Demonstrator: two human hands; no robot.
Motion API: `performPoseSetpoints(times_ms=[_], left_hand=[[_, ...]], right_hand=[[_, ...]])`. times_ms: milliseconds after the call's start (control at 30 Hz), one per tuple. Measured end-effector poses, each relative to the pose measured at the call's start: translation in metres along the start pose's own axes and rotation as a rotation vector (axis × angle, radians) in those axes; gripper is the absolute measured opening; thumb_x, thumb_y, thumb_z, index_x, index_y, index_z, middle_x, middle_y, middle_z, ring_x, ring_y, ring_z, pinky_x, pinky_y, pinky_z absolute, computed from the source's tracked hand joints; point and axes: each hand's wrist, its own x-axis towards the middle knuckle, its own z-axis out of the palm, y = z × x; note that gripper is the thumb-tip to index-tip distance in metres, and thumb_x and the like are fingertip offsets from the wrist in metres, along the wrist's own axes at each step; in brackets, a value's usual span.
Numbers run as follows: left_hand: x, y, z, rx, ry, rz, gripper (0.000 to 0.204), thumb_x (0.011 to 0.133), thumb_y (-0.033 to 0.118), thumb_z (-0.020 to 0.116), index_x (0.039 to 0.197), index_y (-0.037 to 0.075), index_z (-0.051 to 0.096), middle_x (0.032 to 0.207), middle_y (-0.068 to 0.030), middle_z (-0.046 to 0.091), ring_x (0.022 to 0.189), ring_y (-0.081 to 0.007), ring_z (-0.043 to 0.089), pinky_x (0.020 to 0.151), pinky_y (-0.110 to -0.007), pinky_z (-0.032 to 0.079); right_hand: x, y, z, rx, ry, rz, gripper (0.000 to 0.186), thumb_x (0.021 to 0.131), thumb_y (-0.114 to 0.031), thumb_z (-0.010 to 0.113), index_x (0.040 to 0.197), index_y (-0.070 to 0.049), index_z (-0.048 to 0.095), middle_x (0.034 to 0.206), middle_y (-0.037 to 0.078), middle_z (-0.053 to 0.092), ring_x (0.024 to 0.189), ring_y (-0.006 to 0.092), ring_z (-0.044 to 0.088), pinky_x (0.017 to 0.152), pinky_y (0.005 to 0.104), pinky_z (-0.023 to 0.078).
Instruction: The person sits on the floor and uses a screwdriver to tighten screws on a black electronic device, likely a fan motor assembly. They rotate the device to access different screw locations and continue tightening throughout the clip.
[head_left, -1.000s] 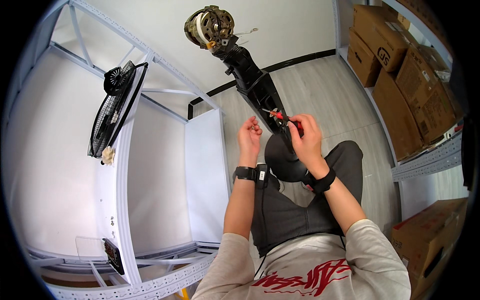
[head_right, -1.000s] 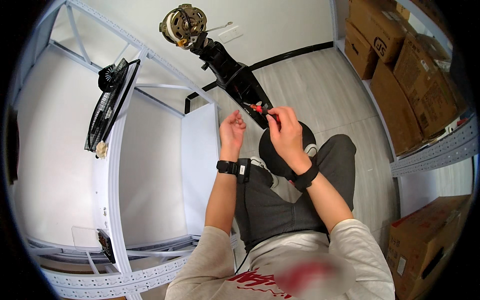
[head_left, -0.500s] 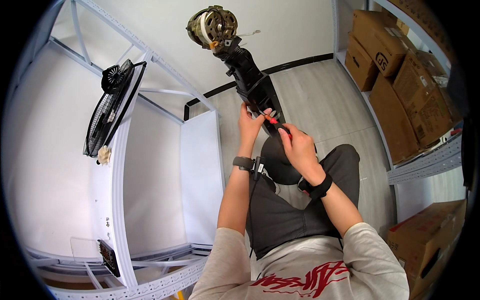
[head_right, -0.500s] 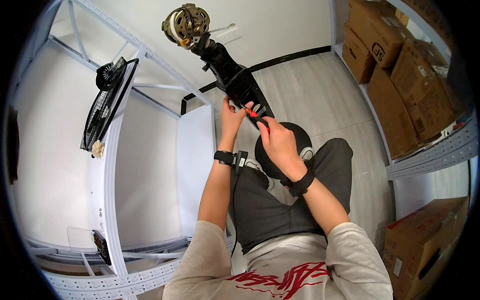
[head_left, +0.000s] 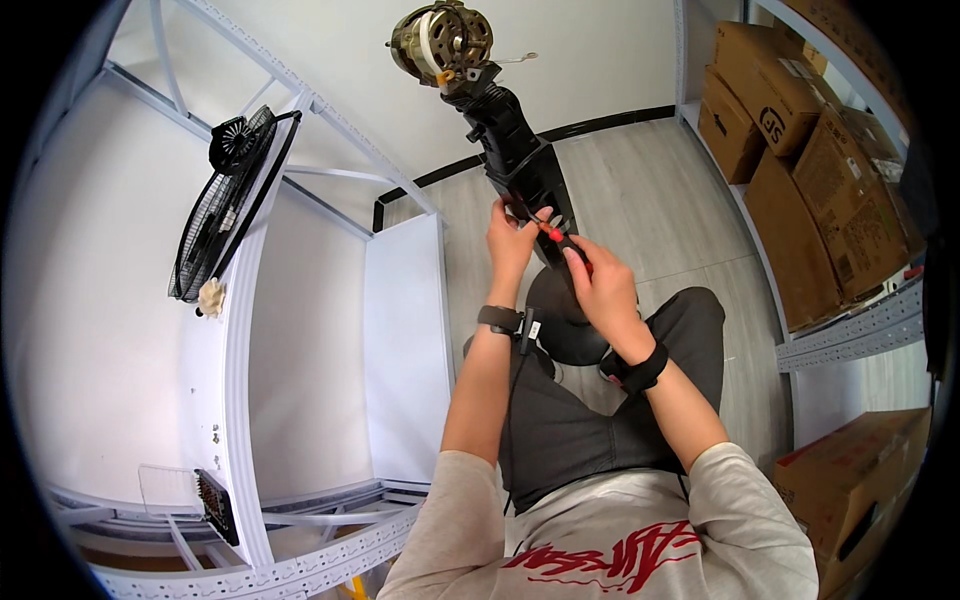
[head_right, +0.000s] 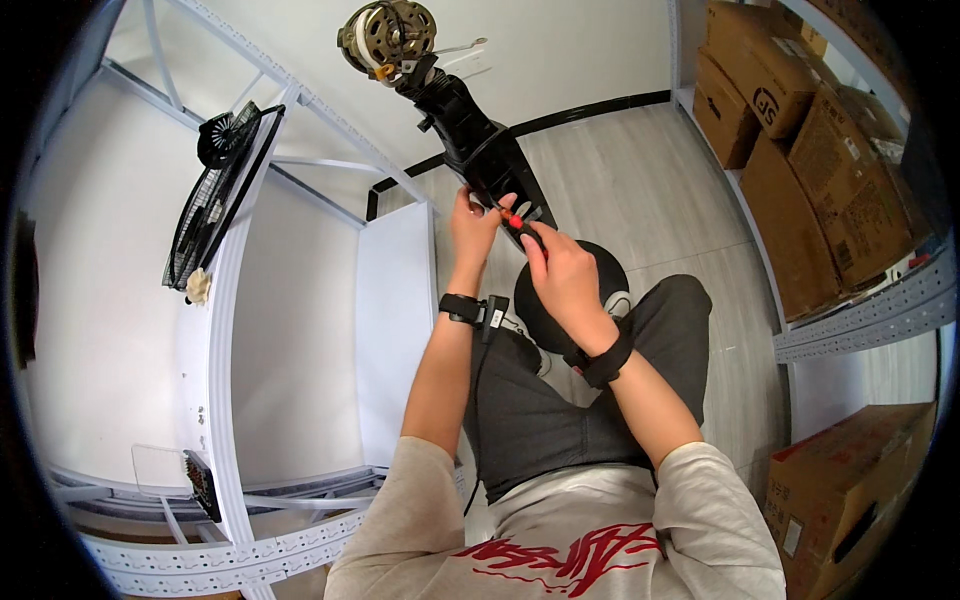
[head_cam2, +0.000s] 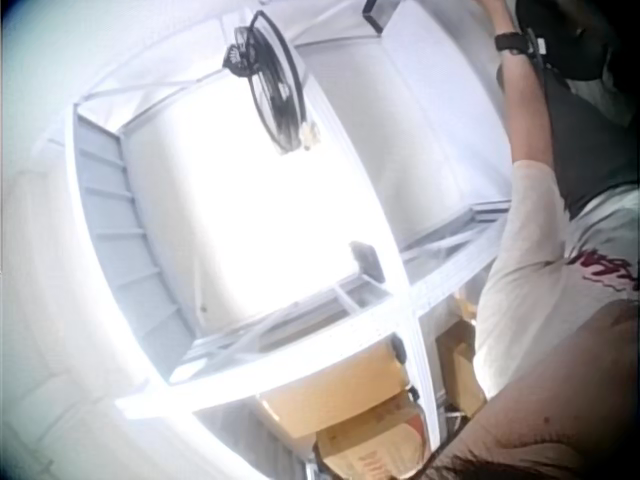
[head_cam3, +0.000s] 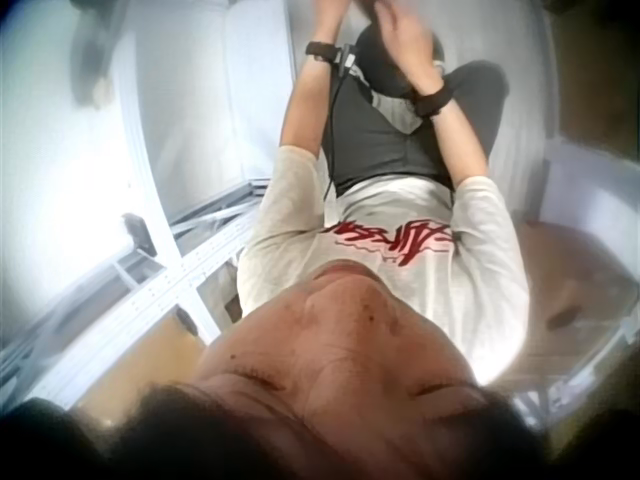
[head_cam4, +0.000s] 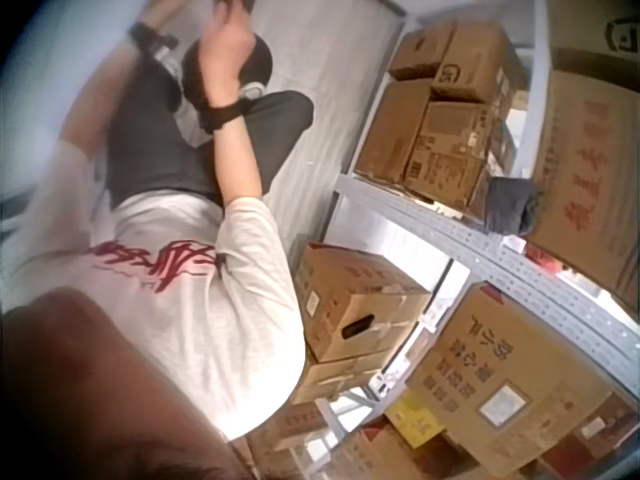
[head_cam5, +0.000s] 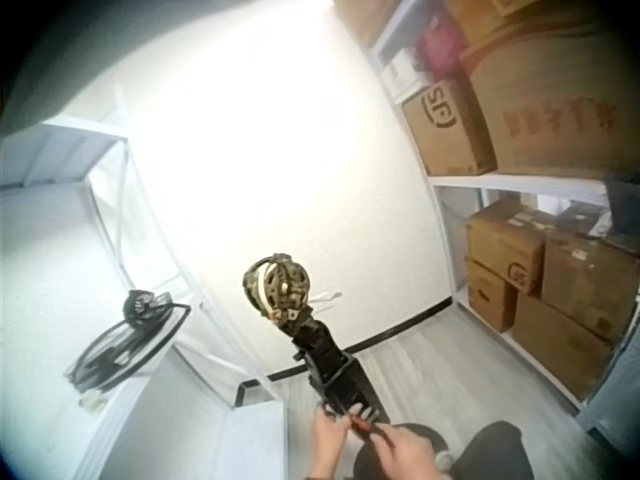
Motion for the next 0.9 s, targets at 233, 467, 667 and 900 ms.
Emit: performPoseSetpoints(times_ms=[233,467,667,900], left_hand=[[-0.003,0.01,0.005,-0.085,-0.053,-0.082,0.055,0.072,0.026,0.085,0.11,-0.001,0.055,0.076,0.0035,0.055,0.064,-0.0051,0.043,0.057,-0.021,0.036],[-0.001,-0.006,0.004,-0.187,-0.004,0.001,0.06,0.067,0.037,0.087,0.106,0.003,0.056,0.073,0.0004,0.055,0.063,-0.0104,0.047,0.057,-0.027,0.04],[-0.004,0.001,0.006,-0.068,-0.012,-0.045,0.058,0.068,0.037,0.087,0.104,0.004,0.056,0.07,0.0017,0.051,0.061,-0.0106,0.043,0.056,-0.027,0.038],[-0.004,0.003,0.003,-0.049,-0.012,-0.03,0.057,0.068,0.035,0.087,0.104,0.003,0.056,0.071,0.0007,0.052,0.062,-0.0103,0.044,0.056,-0.027,0.039]], right_hand=[[0.002,0.007,-0.002,-0.105,0.101,-0.236,0.023,0.085,-0.008,0.068,0.107,-0.003,0.066,0.079,0.012,0.059,0.065,0.0302,0.06,0.058,0.0383,0.049],[0.005,0.014,-0.005,0.827,-0.247,0.68,0.031,0.096,-0.024,0.057,0.11,0.003,0.06,0.08,0.009,0.064,0.045,0.0109,0.044,0.042,0.0262,0.034],[0.014,0.026,-0.005,0.509,-0.335,0.489,0.031,0.095,-0.027,0.056,0.11,0.0,0.061,0.08,0.009,0.064,0.048,0.0167,0.048,0.044,0.027,0.036],[0.003,0.014,-0.001,0.211,-0.136,0.182,0.027,0.091,-0.023,0.063,0.111,-0.006,0.066,0.08,0.007,0.064,0.059,0.0194,0.058,0.054,0.0286,0.045]])
